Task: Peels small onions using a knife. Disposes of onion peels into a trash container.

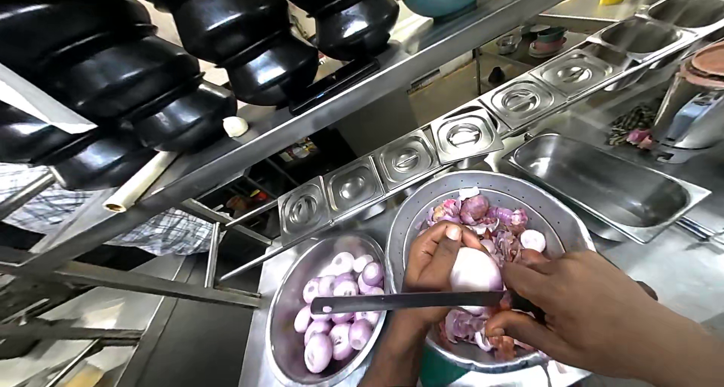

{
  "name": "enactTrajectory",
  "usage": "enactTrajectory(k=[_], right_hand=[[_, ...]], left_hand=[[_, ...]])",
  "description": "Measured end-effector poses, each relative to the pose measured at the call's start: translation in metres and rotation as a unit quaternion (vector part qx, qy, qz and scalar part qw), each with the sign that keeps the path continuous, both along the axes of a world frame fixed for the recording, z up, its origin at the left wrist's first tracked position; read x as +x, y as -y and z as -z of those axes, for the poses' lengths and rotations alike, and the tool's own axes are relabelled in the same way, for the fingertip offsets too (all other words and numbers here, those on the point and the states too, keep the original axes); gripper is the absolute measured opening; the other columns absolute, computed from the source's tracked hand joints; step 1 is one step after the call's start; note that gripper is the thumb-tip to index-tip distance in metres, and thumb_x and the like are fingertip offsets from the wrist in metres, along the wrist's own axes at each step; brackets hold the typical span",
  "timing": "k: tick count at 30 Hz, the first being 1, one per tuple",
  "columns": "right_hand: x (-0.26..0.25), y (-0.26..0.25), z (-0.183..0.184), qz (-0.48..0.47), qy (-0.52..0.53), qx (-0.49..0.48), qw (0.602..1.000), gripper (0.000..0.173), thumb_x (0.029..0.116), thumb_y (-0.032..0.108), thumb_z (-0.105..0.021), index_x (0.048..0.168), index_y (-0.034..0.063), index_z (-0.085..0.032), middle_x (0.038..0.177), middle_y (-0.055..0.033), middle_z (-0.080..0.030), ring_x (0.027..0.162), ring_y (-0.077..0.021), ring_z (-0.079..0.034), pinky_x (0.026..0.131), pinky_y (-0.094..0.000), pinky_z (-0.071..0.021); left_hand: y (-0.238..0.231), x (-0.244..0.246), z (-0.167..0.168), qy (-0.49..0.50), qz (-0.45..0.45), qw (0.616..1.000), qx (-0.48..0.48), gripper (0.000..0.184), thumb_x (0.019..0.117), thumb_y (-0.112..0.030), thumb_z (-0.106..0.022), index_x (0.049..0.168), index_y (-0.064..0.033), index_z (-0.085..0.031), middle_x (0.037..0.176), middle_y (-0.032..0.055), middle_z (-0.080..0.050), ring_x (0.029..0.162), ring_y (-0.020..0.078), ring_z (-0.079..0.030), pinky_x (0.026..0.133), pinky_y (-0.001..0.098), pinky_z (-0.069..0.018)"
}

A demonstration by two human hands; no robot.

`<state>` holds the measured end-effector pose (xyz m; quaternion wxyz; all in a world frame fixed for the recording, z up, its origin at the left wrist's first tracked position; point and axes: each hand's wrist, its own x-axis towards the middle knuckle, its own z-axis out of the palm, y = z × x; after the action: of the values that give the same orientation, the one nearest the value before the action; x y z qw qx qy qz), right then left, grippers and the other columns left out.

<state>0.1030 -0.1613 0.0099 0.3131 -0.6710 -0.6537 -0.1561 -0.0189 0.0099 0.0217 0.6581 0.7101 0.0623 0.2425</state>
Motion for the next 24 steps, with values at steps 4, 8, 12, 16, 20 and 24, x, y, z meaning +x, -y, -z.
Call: enactTrajectory(k=[4,8,12,16,20,24], right_hand=[[-0.01,-0.002,0.008,0.02,0.057,0.023,0.998,0.059,0.1053,0.062,-0.034,0.072,0.0162,-0.051,0.05,0.0028,-0.04,0.039,-0.0151,-0.043,0.035,-0.0324,-0.0308],[-0.015,-0.003,0.017,0.011,0.068,0.024,0.997,0.06,0.105,0.063,-0.032,0.074,0.016,-0.051,0.05,0.0017,-0.04,0.037,-0.0167,-0.043,0.034,-0.0335,-0.0317],[-0.002,-0.001,0.024,0.017,0.018,0.023,0.999,0.058,0.1039,0.064,-0.035,0.073,0.0175,-0.051,0.049,0.0032,-0.04,0.038,-0.0148,-0.044,0.034,-0.0335,-0.0316],[0.016,0.003,0.027,0.065,-0.097,0.027,0.993,0.057,0.1007,0.067,-0.041,0.074,0.0191,-0.054,0.05,0.0068,-0.041,0.04,-0.0093,-0.044,0.035,-0.0317,-0.0341],[0.024,0.0,0.022,0.165,-0.121,0.016,0.979,0.065,0.086,0.085,-0.047,0.07,0.0222,-0.052,0.049,0.009,-0.037,0.039,-0.0088,-0.041,0.036,-0.0324,-0.0328],[0.014,-0.008,0.014,0.142,-0.147,0.01,0.979,0.065,0.0845,0.087,-0.047,0.069,0.0233,-0.051,0.049,0.0094,-0.038,0.041,-0.0083,-0.042,0.037,-0.0326,-0.0348]], left_hand=[[0.0,0.008,0.009,0.006,-0.061,0.996,-0.062,0.046,0.1091,-0.038,-0.036,0.098,-0.0083,-0.069,0.086,0.0088,-0.069,0.077,0.0172,-0.069,0.072,0.0348,-0.06],[0.002,0.016,0.018,-0.035,-0.146,0.978,-0.148,0.046,0.1101,-0.042,-0.034,0.11,-0.0112,-0.067,0.092,0.0079,-0.067,0.081,0.016,-0.066,0.071,0.0324,-0.0575],[0.001,0.019,0.018,-0.057,-0.115,0.951,-0.281,0.042,0.1111,-0.039,-0.034,0.124,-0.0076,-0.059,0.082,0.0145,-0.067,0.059,0.0195,-0.067,0.051,0.031,-0.0583],[0.0,0.015,0.015,-0.036,-0.066,0.92,-0.385,0.028,0.1105,-0.025,-0.04,0.122,-0.0041,-0.055,0.089,0.0168,-0.07,0.074,0.0249,-0.073,0.066,0.037,-0.0641],[0.002,0.015,0.019,-0.047,-0.06,0.939,-0.335,0.038,0.1101,-0.038,-0.037,0.124,-0.006,-0.053,0.09,0.0179,-0.069,0.069,0.0237,-0.071,0.057,0.0328,-0.0612],[0.012,0.017,0.023,-0.035,-0.114,0.976,-0.181,0.052,0.1082,-0.045,-0.028,0.113,-0.0063,-0.063,0.094,0.0105,-0.068,0.082,0.0176,-0.069,0.074,0.0347,-0.0598]])
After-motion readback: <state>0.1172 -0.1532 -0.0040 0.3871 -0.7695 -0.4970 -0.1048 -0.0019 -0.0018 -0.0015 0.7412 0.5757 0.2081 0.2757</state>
